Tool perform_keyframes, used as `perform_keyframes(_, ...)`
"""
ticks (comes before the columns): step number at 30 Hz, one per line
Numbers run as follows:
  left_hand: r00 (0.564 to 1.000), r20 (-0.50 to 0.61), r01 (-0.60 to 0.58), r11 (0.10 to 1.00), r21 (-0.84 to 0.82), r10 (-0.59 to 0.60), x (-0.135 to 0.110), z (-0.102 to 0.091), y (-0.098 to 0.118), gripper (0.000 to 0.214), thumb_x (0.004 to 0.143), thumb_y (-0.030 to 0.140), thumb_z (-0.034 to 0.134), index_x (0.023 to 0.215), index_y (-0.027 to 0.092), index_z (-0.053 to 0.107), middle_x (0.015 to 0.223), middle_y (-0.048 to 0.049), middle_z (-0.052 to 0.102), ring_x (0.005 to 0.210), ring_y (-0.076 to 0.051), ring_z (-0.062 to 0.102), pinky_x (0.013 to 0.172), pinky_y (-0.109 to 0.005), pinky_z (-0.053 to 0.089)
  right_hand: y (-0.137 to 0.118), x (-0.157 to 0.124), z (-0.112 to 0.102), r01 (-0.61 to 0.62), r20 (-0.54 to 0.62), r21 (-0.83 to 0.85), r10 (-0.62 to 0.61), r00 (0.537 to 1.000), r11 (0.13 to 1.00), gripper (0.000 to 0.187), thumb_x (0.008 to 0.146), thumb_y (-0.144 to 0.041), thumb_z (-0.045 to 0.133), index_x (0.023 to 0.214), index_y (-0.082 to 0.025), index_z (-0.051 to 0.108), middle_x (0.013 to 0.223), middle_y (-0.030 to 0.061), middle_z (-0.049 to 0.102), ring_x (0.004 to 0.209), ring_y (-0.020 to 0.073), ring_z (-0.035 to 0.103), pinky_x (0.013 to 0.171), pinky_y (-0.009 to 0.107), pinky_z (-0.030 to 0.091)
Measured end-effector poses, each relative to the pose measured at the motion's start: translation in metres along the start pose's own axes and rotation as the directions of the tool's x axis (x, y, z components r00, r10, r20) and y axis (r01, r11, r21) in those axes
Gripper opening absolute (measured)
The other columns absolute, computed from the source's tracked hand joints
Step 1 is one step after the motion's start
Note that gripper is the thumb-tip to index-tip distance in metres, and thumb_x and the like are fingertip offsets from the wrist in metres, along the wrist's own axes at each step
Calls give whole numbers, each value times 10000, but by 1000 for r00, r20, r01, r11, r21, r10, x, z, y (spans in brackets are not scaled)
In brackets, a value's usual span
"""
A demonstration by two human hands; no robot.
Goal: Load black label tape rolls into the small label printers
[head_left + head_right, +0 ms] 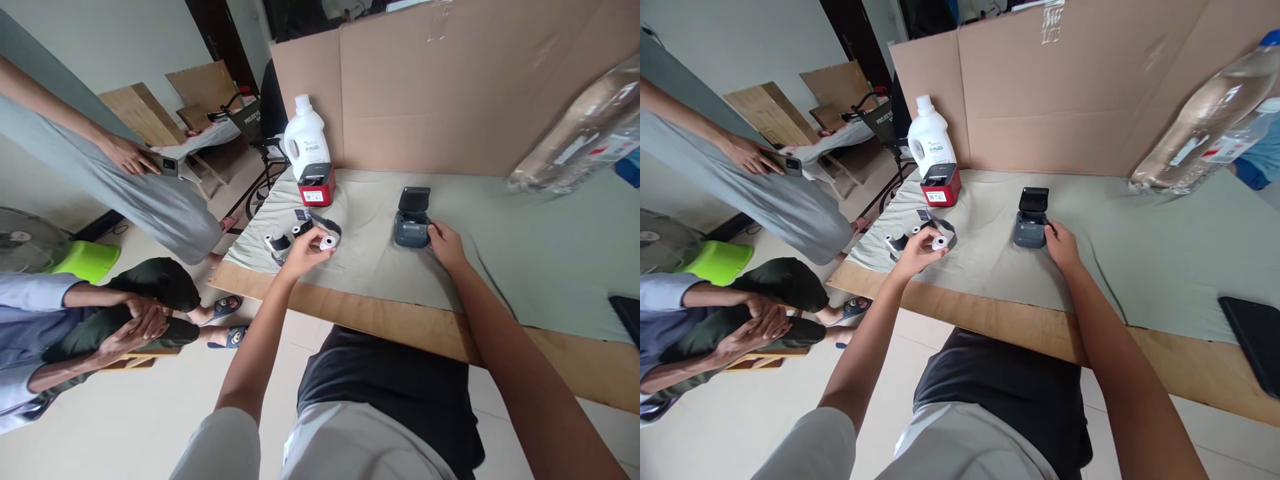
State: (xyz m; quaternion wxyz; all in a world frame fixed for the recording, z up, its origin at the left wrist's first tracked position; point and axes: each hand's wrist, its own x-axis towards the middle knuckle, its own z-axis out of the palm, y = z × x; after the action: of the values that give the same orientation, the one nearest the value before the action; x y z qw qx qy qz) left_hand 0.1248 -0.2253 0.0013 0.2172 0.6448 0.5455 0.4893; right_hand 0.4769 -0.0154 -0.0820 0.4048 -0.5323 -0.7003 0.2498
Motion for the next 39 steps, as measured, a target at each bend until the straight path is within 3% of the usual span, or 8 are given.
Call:
perform_keyframes(5,998,-63,-34,976,-214,21,11,34,16,438,845,452,806,1197,207,718,1020,-59,711,823,-159,642,739,-271,525,0,0,1,14,10,2,-14,1000,1000,633,957,-555,464,1314,-110,739,1059,167,791,982,313,739,912,475,592)
perform_keyframes(13,996,-39,-92,928,-360,84,44,70,32,469,916,623,654,830,173,755,891,-63,684,835,-184,615,788,-297,475,0,-2,-1,-26,50,24,24,998,999,621,942,-501,465,1343,-99,718,938,139,783,792,270,698,834,453,584)
perform_keyframes(20,967,97,235,672,-702,-236,79,113,31,672,927,762,471,743,171,732,734,-75,692,701,-178,632,678,-282,496,1,-3,2,-20,33,31,19,999,999,599,941,-481,471,1330,-92,708,816,99,734,658,231,611,767,436,574)
perform_keyframes(24,944,212,322,554,-768,-254,95,130,28,694,940,754,472,678,154,704,726,-78,694,657,-155,631,648,-260,501,-14,-8,-4,175,-82,19,-173,982,984,457,948,-423,511,1250,-157,727,1221,170,729,710,209,622,769,435,585)
perform_keyframes(27,886,368,463,494,-736,-282,101,138,22,658,887,783,519,773,160,699,684,-69,697,574,-162,618,573,-265,480,-40,-15,-14,390,-96,45,-384,918,920,368,1002,-385,504,1238,-217,731,1337,156,683,957,256,690,868,447,592)
perform_keyframes(32,777,523,629,424,-651,-350,98,148,16,621,854,802,557,935,191,637,609,-26,658,494,-180,608,496,-258,419,-84,-24,-23,591,162,134,-606,779,795,302,1029,-336,537,1217,-255,759,1191,106,736,1106,278,651,1009,479,530)
perform_keyframes(36,759,496,649,430,-628,-421,95,156,18,608,915,744,540,1028,161,670,616,-14,646,474,-158,587,489,-247,398,-111,-31,-24,544,484,107,-521,703,832,258,971,-313,633,1172,-235,777,1075,91,752,999,267,659,881,409,530)
perform_keyframes(39,772,425,625,436,-648,-473,93,162,19,620,923,740,544,1074,157,690,743,-44,718,622,-194,691,565,-256,465,-128,-27,-29,520,601,41,-437,669,853,242,921,-240,664,1134,-228,776,1144,95,751,1063,278,677,857,371,510)
